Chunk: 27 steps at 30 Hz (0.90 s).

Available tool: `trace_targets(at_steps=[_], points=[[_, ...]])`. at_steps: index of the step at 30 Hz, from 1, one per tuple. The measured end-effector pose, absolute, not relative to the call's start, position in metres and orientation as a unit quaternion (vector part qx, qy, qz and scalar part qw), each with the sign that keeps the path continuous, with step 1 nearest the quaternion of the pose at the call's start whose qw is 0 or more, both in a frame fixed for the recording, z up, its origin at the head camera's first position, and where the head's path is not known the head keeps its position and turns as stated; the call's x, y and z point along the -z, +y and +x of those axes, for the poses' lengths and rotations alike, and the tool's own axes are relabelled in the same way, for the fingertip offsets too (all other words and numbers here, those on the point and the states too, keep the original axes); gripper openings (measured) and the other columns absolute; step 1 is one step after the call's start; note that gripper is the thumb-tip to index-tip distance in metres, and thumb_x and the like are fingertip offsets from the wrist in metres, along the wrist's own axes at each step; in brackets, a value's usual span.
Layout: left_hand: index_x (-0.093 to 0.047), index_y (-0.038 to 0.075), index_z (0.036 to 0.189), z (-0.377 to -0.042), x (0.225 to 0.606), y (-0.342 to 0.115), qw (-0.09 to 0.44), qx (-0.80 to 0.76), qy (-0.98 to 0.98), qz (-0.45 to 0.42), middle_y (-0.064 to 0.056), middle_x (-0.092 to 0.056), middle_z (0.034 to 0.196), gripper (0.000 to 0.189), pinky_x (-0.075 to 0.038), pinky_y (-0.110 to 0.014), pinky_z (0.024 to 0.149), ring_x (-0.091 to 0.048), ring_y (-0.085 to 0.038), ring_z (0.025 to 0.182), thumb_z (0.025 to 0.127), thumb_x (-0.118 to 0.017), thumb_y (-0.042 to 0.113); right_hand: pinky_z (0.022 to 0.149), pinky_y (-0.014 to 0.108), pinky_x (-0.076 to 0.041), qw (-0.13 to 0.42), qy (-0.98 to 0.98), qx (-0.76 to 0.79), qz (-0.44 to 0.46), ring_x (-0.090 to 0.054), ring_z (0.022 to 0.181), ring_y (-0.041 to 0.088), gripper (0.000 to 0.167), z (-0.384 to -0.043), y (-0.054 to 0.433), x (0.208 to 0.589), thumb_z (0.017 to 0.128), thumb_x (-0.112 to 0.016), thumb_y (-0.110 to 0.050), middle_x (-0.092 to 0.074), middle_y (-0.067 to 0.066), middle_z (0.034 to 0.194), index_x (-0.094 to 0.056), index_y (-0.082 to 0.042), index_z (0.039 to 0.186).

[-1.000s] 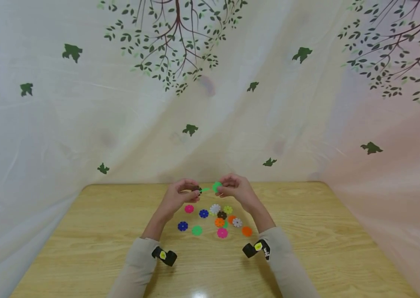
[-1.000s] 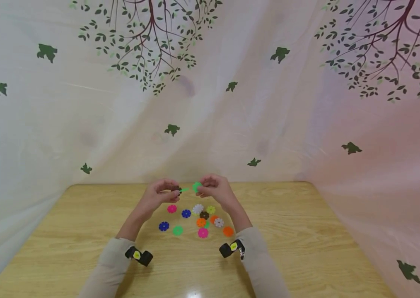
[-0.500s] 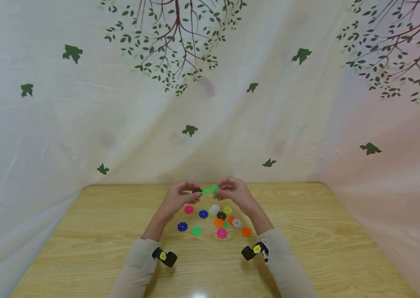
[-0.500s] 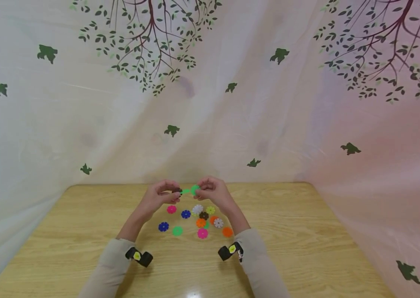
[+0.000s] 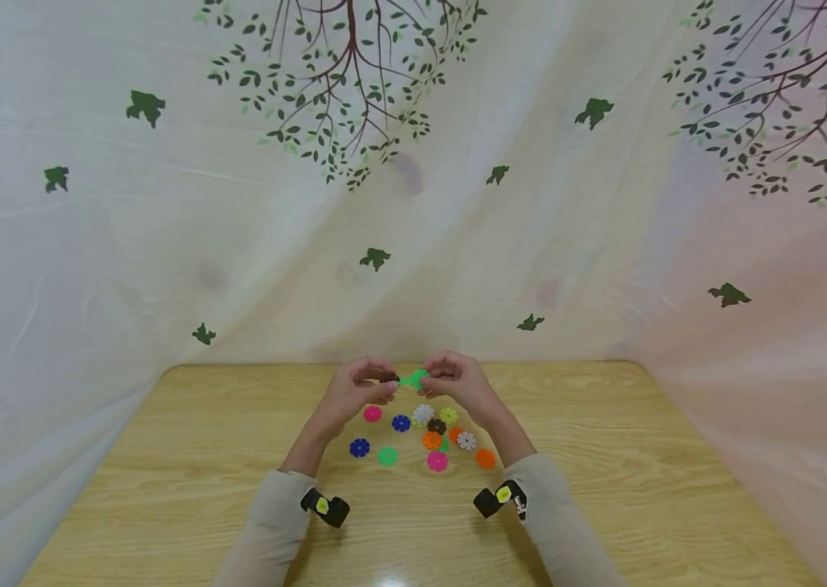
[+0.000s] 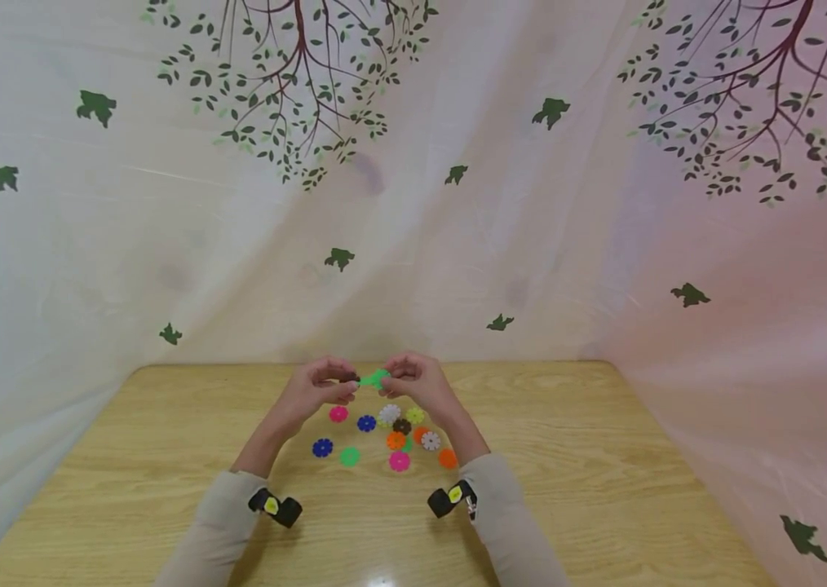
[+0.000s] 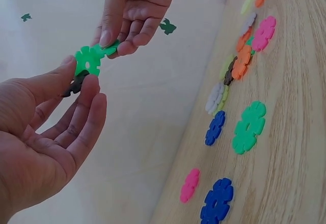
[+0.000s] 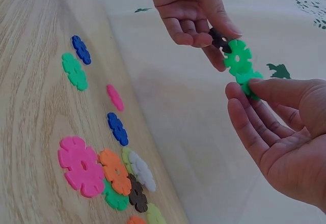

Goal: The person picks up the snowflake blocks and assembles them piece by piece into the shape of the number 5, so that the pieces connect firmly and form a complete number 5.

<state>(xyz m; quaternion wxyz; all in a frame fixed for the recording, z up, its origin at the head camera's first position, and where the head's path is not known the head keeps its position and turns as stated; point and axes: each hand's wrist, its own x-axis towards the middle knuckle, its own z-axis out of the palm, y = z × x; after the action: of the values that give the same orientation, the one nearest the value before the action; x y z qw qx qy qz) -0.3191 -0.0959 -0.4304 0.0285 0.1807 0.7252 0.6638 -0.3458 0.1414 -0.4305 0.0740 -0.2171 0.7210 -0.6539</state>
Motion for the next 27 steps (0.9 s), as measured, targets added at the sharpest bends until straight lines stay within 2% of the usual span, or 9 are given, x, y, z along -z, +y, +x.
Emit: trace_targets(at_steps=[4,7,10,13,19,23,27], points=[[-0.065,-0.003,0.118,-0.3200,0.4319,-0.0937,0.025,-0.663,0.728,0.174,-0.021,-0.071,0.111,0.030,-0.063,-0.043,0.081,-0.073,-0.027,0.086,0.093,-0.075,0.011,0.086,0.050,-0.061,0.072,0.717,0.655,-0.226,-0.074,0.081,0.012,0.024,-0.3456,0.1411,0.4311,0.097,-0.066,0.000,-0.074,-0.004,0.089,-0.061,0.011,0.117],[-0.067,-0.003,0.118,-0.3209,0.4333,-0.0926,0.024,-0.662,0.729,0.169,-0.020,-0.071,0.112,0.030,-0.063,-0.039,0.079,-0.073,-0.031,0.089,0.092,-0.076,0.011,0.088,0.054,-0.060,0.069,0.719,0.655,-0.224,-0.074,0.081,0.013,0.024,-0.3454,0.1414,0.4310,0.097,-0.066,0.000,-0.075,-0.004,0.090,-0.062,0.011,0.118],[-0.069,-0.002,0.119,-0.3214,0.4352,-0.0923,0.027,-0.661,0.732,0.164,-0.022,-0.072,0.114,0.031,-0.063,-0.034,0.080,-0.073,-0.029,0.092,0.092,-0.076,0.012,0.090,0.058,-0.058,0.066,0.725,0.651,-0.216,-0.075,0.082,0.014,0.025,-0.3453,0.1420,0.4309,0.096,-0.067,-0.002,-0.077,-0.001,0.091,-0.065,0.010,0.118],[-0.069,-0.004,0.120,-0.3214,0.4365,-0.0925,0.035,-0.661,0.732,0.162,-0.023,-0.072,0.116,0.034,-0.062,-0.033,0.083,-0.073,-0.024,0.093,0.092,-0.076,0.013,0.090,0.055,-0.059,0.065,0.732,0.646,-0.209,-0.075,0.083,0.016,0.026,-0.3450,0.1425,0.4308,0.096,-0.069,-0.004,-0.078,0.006,0.094,-0.067,0.008,0.119],[-0.067,-0.007,0.121,-0.3214,0.4390,-0.0932,0.050,-0.666,0.727,0.156,-0.021,-0.074,0.113,0.037,-0.061,-0.044,0.092,-0.073,-0.020,0.092,0.091,-0.077,0.012,0.086,0.043,-0.063,0.069,0.735,0.645,-0.198,-0.076,0.084,0.016,0.029,-0.3462,0.1437,0.4318,0.095,-0.072,-0.009,-0.079,0.009,0.095,-0.071,0.007,0.119],[-0.069,-0.004,0.118,-0.3197,0.4380,-0.0926,0.057,-0.670,0.724,0.151,-0.016,-0.076,0.109,0.032,-0.059,-0.050,0.095,-0.072,-0.020,0.092,0.091,-0.077,0.011,0.086,0.045,-0.062,0.071,0.732,0.649,-0.196,-0.075,0.081,0.015,0.027,-0.3456,0.1437,0.4312,0.094,-0.072,-0.006,-0.079,0.005,0.091,-0.070,0.009,0.117],[-0.069,-0.005,0.119,-0.3191,0.4372,-0.0914,0.063,-0.676,0.719,0.147,-0.020,-0.074,0.114,0.033,-0.058,-0.049,0.096,-0.073,-0.017,0.095,0.091,-0.077,0.011,0.085,0.044,-0.063,0.074,0.727,0.654,-0.194,-0.075,0.080,0.013,0.026,-0.3442,0.1433,0.4303,0.094,-0.072,-0.005,-0.079,0.002,0.090,-0.070,0.011,0.115]])
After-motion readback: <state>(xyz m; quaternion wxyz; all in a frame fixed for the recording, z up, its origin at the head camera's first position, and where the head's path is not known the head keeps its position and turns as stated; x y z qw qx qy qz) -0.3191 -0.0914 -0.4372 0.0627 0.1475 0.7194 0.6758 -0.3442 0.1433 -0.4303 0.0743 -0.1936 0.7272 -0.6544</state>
